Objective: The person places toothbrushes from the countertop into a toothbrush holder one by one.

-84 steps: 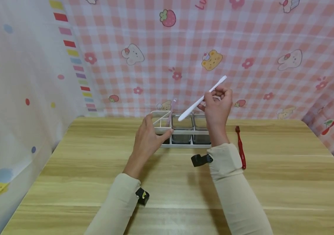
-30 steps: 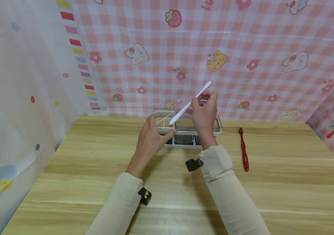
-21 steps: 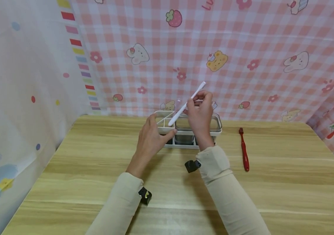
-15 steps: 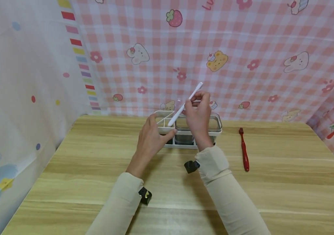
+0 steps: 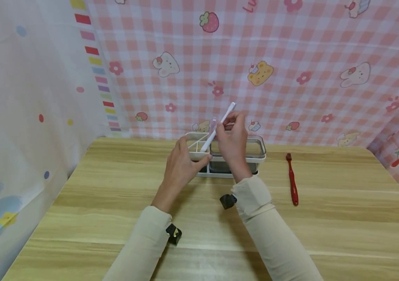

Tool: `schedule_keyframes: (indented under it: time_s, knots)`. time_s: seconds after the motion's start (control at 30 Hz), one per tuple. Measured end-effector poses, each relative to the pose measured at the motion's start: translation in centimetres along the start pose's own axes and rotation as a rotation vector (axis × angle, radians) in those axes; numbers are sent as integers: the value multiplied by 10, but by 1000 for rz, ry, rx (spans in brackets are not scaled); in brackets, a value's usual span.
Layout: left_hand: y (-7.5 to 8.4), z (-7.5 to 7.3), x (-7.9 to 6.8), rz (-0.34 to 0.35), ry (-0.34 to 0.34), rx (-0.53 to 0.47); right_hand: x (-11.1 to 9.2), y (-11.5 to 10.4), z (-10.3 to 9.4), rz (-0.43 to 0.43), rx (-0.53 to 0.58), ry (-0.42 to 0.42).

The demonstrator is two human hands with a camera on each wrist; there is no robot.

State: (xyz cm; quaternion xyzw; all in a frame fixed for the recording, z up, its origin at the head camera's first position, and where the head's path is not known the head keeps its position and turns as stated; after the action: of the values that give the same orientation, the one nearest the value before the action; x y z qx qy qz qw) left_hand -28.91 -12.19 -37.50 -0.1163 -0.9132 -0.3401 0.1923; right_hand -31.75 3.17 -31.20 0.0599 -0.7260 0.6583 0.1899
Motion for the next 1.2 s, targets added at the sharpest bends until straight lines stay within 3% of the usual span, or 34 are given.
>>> schedule_keyframes:
  time_s: [0.47,0.83,1.2]
  knots:
    - [-1,1,-1,13,17,3,-5,6,6,16,-79,-52]
    - [-1,-1,1,23,24,10,-7,7,8,-48,-151,-56]
    - [-1,0,1,30,25,20,-10,10,9,-23,-182,-76]
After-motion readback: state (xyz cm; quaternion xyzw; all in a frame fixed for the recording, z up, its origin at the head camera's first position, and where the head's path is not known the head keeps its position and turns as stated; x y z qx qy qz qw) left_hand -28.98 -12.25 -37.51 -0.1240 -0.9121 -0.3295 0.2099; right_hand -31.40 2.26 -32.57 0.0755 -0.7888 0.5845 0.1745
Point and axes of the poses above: each hand's wrist, its own x-axis towards the middle knuckle, its own z-axis out of the palm, y = z × x, the point moved 5 cm from there along x, towards the middle knuckle, and after that the axes turned 10 degrees about z, right-handed, at the moved point
